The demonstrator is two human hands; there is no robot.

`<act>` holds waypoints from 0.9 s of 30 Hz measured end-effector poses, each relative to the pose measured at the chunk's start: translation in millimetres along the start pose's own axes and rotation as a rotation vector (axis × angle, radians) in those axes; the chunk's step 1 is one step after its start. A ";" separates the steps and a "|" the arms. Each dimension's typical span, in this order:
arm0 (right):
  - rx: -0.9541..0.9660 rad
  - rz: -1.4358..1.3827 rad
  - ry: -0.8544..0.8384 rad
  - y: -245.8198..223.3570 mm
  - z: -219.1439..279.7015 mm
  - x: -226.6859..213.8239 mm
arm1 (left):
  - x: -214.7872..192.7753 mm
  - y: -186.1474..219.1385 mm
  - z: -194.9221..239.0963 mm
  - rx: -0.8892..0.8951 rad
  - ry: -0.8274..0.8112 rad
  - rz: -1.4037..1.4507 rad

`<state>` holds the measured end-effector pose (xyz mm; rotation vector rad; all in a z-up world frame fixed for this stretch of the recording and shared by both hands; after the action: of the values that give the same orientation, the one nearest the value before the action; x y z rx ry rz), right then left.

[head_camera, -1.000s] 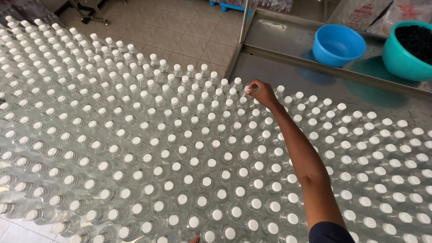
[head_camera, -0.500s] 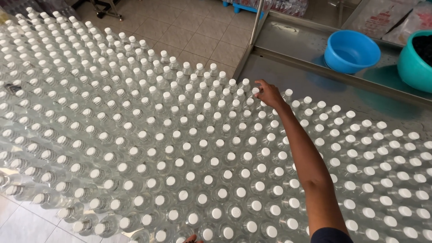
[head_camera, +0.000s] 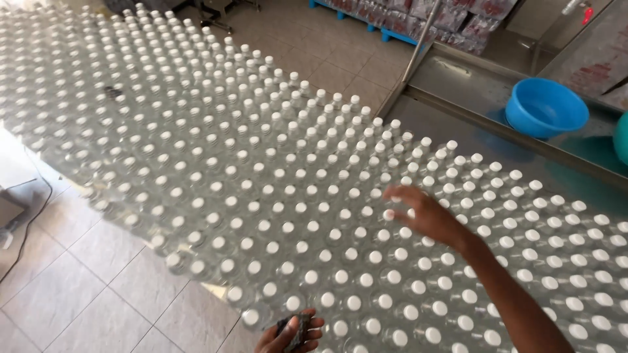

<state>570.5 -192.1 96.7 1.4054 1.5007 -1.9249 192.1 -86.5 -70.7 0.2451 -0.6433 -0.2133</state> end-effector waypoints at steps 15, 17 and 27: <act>0.070 -0.425 0.300 -240.6 231.7 216.9 | -54.6 -37.9 89.5 -0.143 -0.659 -0.481; 0.056 -0.424 0.361 -260.1 245.8 219.6 | -67.8 -41.0 102.0 -0.179 -0.639 -0.551; 0.284 -0.482 0.432 -283.7 282.2 222.4 | -90.1 -53.7 131.9 -0.233 -0.575 -0.587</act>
<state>119.4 -258.7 56.5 1.8020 1.9691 -2.2920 34.4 -134.0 -35.1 0.1399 -1.0968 -0.9414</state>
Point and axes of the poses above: each hand's wrist, its own z-axis away from the middle knuckle, its own x-axis out of the palm, y = z × x, the point moved 9 cm from there along -z, towards the middle knuckle, and after that the axes turned 2 degrees about y, right-handed, at the moved point
